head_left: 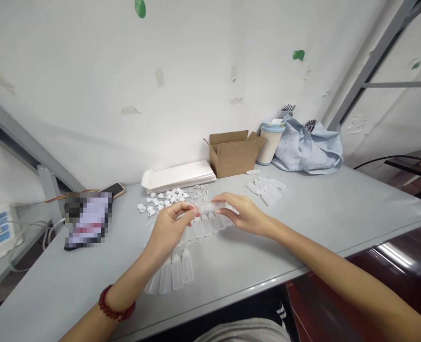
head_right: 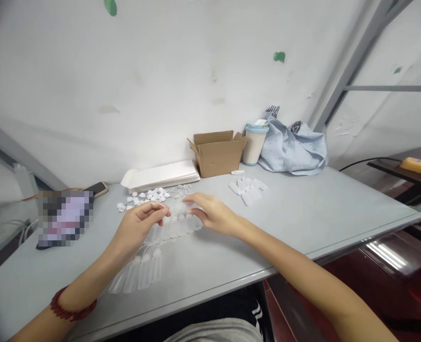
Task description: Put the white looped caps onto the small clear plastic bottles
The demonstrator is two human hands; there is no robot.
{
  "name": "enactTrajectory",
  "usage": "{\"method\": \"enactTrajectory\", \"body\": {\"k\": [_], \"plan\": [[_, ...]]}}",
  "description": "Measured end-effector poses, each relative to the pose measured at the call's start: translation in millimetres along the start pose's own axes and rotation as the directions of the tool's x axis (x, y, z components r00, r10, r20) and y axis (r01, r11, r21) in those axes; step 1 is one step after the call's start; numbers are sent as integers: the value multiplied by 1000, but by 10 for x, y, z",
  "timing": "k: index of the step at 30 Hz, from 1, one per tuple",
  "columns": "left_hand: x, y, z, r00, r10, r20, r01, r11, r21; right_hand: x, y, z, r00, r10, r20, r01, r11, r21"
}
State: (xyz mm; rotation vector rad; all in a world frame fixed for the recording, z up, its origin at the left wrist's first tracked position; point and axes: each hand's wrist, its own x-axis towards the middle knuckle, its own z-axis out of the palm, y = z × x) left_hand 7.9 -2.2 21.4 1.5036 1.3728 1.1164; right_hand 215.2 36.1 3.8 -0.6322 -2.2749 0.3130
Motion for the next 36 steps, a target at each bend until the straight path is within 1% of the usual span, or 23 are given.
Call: {"method": "enactTrajectory", "body": {"k": [4,7,14,18,22,27,30,32,34,36], "plan": [[-28,-3,19,997,-34,64,38,997,-73,-32,-34,93,998,-63,-9,63,998,-30],[-34,4,31,996,-11,84,18,996,-85,-46,-31,118,998,-61,-6,61,997,-47],[-36,-11,38,995,59,80,-54,997,-57,-54,-44,116,998,-58,-18,57,998,-18],[-40,-37,58,993,97,62,-94,994,-49,-59,-68,126,997,-82,-12,82,996,29],[-40,-55,71,995,87,52,-83,994,-73,-58,-107,131,996,-82,-27,84,992,98],[-37,-48,64,997,52,59,-45,993,-105,-55,-140,140,999,4,-53,4,987,162],[-28,-32,59,998,40,57,-34,994,-101,-53,-155,149,993,101,-59,-83,965,248],[-25,-30,55,997,49,51,-46,996,-77,-48,-166,154,983,178,-41,-155,932,328],[-34,-35,50,995,97,12,-97,995,-23,-40,-178,155,968,249,5,-228,878,421],[-60,-39,53,974,225,-32,-221,971,94,-31,-187,153,947,313,67,-305,816,492]]}}
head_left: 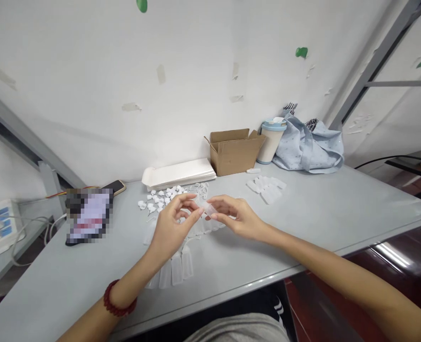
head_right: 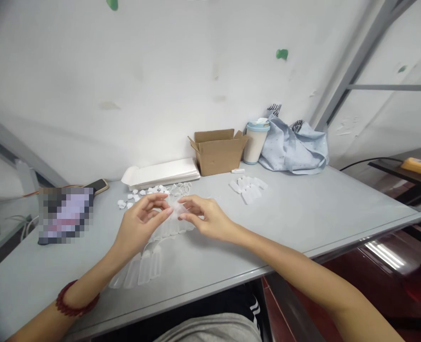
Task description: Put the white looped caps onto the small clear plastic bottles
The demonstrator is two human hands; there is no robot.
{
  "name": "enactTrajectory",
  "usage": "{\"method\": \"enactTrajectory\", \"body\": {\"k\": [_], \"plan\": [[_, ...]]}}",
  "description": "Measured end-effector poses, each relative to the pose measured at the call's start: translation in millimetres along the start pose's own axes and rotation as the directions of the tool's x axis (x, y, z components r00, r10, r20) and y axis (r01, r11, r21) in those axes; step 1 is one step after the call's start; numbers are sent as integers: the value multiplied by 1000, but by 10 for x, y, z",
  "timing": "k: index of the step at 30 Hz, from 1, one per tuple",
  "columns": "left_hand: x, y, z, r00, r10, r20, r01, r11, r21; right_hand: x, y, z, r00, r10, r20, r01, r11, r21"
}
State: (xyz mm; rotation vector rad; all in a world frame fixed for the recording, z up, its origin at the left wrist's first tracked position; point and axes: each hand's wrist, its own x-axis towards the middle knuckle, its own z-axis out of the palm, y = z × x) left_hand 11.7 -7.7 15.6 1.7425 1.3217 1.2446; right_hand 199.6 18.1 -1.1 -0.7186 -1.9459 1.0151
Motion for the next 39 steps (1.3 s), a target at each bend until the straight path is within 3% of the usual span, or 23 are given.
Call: {"method": "enactTrajectory", "body": {"k": [3,5,13,16,18,21,25,28,32,36,39], "plan": [[-57,9,23,966,255,38,-257,935,245,3,-6,4,996,90,7,-91,992,90],[-91,3,46,931,350,105,-364,857,365,-1,-3,12,993,115,1,-114,980,163],[-110,-84,82,854,480,200,-499,653,569,-14,-38,99,976,214,48,-215,886,411],[-99,-53,53,844,491,217,-519,642,565,2,-45,100,976,217,35,-213,893,396],[-95,-8,4,847,459,269,-528,669,523,18,-42,66,979,206,0,-193,914,356],[-117,76,-87,835,335,436,-521,736,432,49,-45,-29,976,211,-53,-188,939,288],[-199,180,-137,766,152,624,-472,793,386,80,-51,-154,966,235,-108,-215,961,173],[-244,229,-131,706,66,705,-507,742,439,86,-31,-183,965,240,-107,-229,968,106],[-252,255,-150,674,-67,736,-535,643,548,76,-2,-153,979,206,6,-206,979,-9],[-251,259,-183,666,-149,731,-518,613,597,54,4,-123,982,126,144,-112,989,-102],[-254,270,-187,665,-199,720,-501,596,628,38,6,-122,980,79,181,-54,989,-140]]}}
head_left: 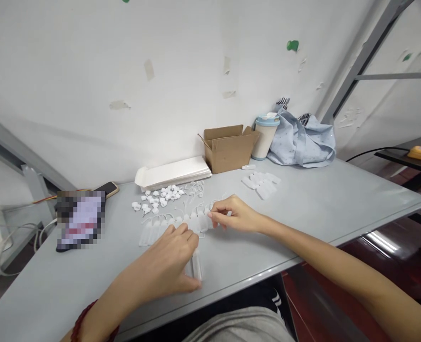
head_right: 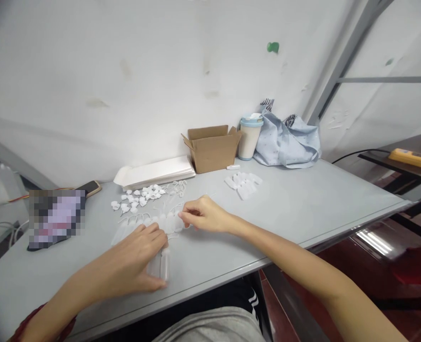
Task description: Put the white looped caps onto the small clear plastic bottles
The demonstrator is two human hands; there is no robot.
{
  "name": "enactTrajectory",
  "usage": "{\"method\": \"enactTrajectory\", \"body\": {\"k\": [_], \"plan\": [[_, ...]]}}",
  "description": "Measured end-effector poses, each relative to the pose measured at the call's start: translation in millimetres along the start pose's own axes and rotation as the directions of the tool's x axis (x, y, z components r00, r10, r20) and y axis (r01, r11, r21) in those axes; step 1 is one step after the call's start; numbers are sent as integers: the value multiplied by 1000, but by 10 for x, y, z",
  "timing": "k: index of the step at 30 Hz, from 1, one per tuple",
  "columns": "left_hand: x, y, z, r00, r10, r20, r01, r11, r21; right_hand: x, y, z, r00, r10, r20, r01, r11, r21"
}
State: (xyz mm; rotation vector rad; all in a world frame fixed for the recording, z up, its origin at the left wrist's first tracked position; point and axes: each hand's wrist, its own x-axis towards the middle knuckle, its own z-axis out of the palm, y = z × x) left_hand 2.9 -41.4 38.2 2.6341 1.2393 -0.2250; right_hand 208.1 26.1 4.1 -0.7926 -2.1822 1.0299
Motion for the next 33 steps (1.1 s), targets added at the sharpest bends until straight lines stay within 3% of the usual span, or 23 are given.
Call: {"method": "enactTrajectory", "body": {"k": [7,24,29,33], "plan": [[-4,-8,-52,997,-76,27,75,996,41,-2,6,-9,1000,-19,-7,19,999,-31],[-57,-70,-11,993,-110,45,113,992,-56,4,-14,19,1000,11,29,-10,999,-50],[-75,-117,29,996,-89,-19,87,992,-91,9,26,22,1000,12,25,-11,999,-45],[-1,-242,-18,987,-137,-85,109,956,-273,27,59,-39,999,45,-9,-46,997,-59]]}}
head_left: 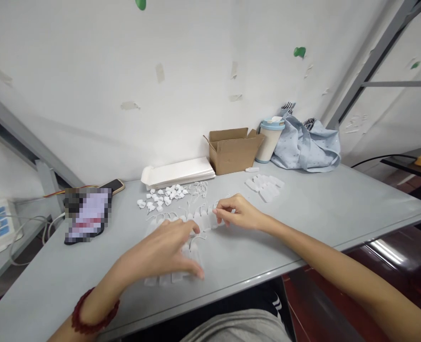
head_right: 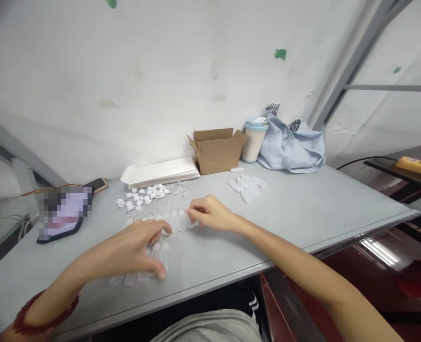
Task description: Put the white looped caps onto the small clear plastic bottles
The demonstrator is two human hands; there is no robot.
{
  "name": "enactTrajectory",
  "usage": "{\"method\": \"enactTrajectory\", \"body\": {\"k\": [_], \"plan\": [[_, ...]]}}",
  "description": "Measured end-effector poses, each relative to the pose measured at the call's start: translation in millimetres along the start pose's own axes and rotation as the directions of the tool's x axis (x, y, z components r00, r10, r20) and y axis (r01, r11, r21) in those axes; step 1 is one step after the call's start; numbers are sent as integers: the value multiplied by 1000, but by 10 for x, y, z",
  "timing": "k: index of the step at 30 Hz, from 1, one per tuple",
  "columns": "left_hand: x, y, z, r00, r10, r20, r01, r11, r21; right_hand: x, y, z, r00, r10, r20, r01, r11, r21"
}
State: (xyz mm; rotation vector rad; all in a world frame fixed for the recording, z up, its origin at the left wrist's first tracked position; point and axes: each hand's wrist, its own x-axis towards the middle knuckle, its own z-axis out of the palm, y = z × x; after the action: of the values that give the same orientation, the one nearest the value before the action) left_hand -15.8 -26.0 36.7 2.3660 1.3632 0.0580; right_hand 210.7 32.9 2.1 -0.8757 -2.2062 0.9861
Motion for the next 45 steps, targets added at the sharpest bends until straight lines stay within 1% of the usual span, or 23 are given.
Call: {"method": "enactTrajectory", "body": {"k": [1,2,3,4,5,6,8,10,11,13,15,18,22,25,27,28,31,32,33,37,41,43,45], "plan": [[43,-44,-21,998,-32,-50,29,998,-58,9,9,-26,1000,15,-20,-15,1000,-7],[91,-95,-38,989,-74,-129,61,993,-105,20,21,-56,999,30,-45,-30,999,-16],[146,-153,-51,966,-107,-235,77,988,-131,33,38,-89,996,41,-73,-44,999,-27],[205,-214,-61,945,-110,-309,64,986,-156,49,61,-125,993,47,-104,-52,998,-41],[270,-275,-69,933,-104,-344,45,983,-176,66,92,-165,989,49,-136,-58,996,-63],[341,-331,-77,928,-94,-360,32,984,-175,84,132,-209,984,46,-171,-63,993,-99],[508,-423,-96,925,-46,-377,15,996,-83,119,236,-312,969,32,-243,-93,966,-242],[703,-478,-123,924,0,-383,6,1000,13,145,358,-436,953,22,-304,-158,889,-430],[804,-492,-135,922,8,-387,6,999,35,153,418,-503,943,24,-331,-189,858,-477],[993,-503,-146,921,16,-388,4,999,50,157,523,-639,927,32,-374,-239,820,-520],[1140,-499,-136,930,24,-367,-6,999,49,151,595,-765,912,49,-408,-280,800,-531],[1241,-485,-105,938,17,-347,-8,1000,26,138,648,-904,896,79,-437,-331,776,-537],[1183,-473,-156,918,-8,-396,1,1000,-19,116,655,-977,892,113,-438,-367,745,-556],[1051,-476,-244,876,-54,-479,23,997,-70,91,626,-975,901,142,-410,-381,711,-591],[942,-478,-268,825,-110,-554,47,991,-128,73,598,-967,906,164,-390,-389,683,-618],[883,-476,-260,790,-147,-595,51,983,-175,66,586,-965,907,174,-384,-395,667,-632],[705,-455,-162,656,-261,-708,-3,937,-348,53,566,-969,902,204,-380,-420,619,-664],[650,-442,-115,624,-275,-732,-28,928,-373,52,568,-973,899,216,-381,-430,603,-672],[600,-427,-68,611,-277,-742,-45,923,-383,52,574,-978,895,230,-381,-440,588,-679],[477,-331,52,611,-311,-728,-50,903,-427,63,626,-979,883,289,-371,-470,540,-698],[456,-231,56,591,-356,-724,-69,872,-485,81,684,-913,880,319,-351,-473,526,-707],[456,-207,56,599,-375,-708,-109,837,-536,92,699,-854,887,320,-333,-459,535,-710],[452,-195,63,624,-389,-677,-145,794,-590,104,692,-789,898,309,-313,-438,555,-707]]}}
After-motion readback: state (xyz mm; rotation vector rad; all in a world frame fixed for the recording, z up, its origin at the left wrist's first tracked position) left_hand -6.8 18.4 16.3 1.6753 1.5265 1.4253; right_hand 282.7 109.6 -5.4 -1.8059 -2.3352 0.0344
